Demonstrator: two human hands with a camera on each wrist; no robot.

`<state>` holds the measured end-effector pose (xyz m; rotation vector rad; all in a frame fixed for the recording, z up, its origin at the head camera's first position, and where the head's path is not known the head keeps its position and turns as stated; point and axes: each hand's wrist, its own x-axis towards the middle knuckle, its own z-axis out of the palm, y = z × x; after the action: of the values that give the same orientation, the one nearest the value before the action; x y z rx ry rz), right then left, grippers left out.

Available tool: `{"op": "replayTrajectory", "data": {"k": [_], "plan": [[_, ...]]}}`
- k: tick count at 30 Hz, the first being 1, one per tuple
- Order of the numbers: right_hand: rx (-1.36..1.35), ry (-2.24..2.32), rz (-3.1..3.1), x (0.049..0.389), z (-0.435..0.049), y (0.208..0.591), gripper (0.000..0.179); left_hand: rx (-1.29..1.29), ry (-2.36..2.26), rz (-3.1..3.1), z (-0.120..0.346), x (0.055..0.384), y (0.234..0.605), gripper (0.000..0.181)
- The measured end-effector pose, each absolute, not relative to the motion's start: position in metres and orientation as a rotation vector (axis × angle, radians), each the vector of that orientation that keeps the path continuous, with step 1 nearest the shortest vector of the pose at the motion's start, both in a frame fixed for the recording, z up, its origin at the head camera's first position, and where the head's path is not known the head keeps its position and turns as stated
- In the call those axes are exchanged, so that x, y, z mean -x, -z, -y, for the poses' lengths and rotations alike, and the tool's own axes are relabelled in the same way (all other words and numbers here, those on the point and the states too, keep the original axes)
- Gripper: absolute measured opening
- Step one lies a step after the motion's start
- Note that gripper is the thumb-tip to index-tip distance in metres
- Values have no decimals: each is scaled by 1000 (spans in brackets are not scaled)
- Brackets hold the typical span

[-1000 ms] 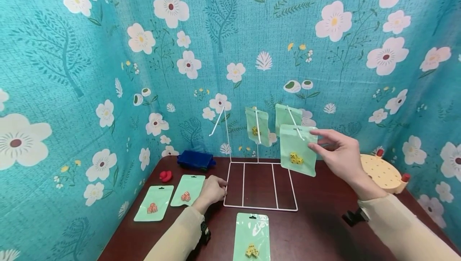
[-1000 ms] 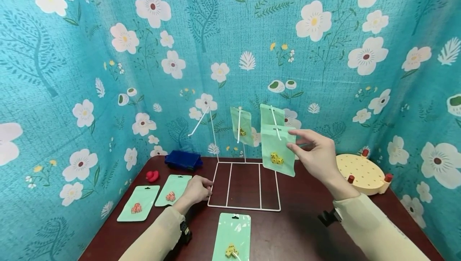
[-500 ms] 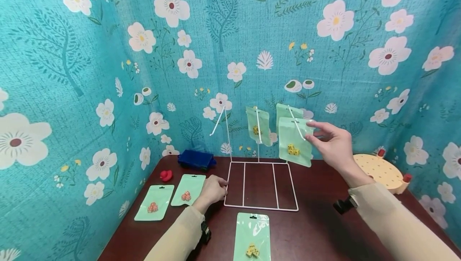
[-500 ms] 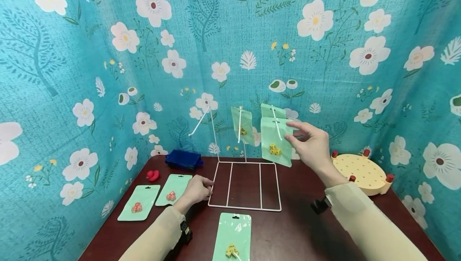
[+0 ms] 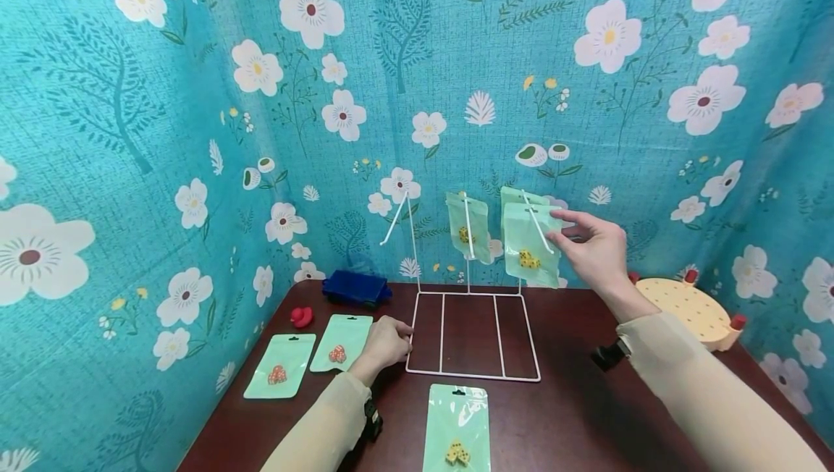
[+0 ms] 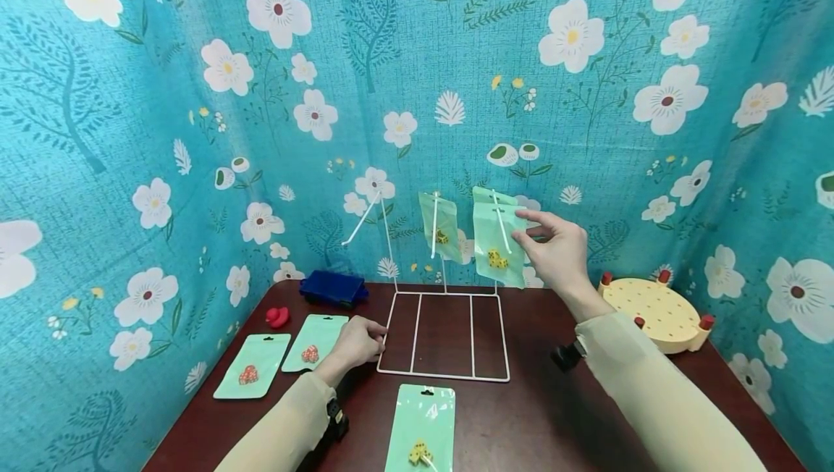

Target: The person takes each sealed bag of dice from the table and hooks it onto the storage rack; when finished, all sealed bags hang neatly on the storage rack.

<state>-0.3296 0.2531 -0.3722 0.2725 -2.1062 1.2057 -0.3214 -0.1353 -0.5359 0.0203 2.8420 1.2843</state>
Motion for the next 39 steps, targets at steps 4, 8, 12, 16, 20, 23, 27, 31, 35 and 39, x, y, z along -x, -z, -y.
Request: {"op": "replayTrajectory", "data": {"k": [4,8,12,16,20,23,27,31,35,39], "plan": [[-242,-1192,2120,334,-253,372,37,-14,-1290,-2841,135,322,537,30],[-229,-1173,2148,337,-252,371,36,-4,-1282,-2850,134,323,537,30],[-221,-1137,2163,339,-250,370,35,15,-1278,-2848,134,323,537,31],[-199,-1106,2158,340,-249,371,34,19,-1278,-2846,133,322,537,32],[-195,-1084,2163,339,-248,373,33,11,-1274,-2844,133,322,537,32],[-203,-1089,2170,337,-248,374,32,-8,-1266,-2852,134,322,537,32],[-225,-1112,2165,331,-250,378,28,-28,-1275,-2846,135,321,536,31],[-195,-1119,2119,317,-248,389,31,-28,-1291,-2827,136,320,537,30],[-172,-1129,2062,296,-236,408,48,-6,-1303,-2817,136,322,539,29],[-243,-1171,2064,272,-216,431,58,1,-1310,-2816,135,324,541,30]]}}
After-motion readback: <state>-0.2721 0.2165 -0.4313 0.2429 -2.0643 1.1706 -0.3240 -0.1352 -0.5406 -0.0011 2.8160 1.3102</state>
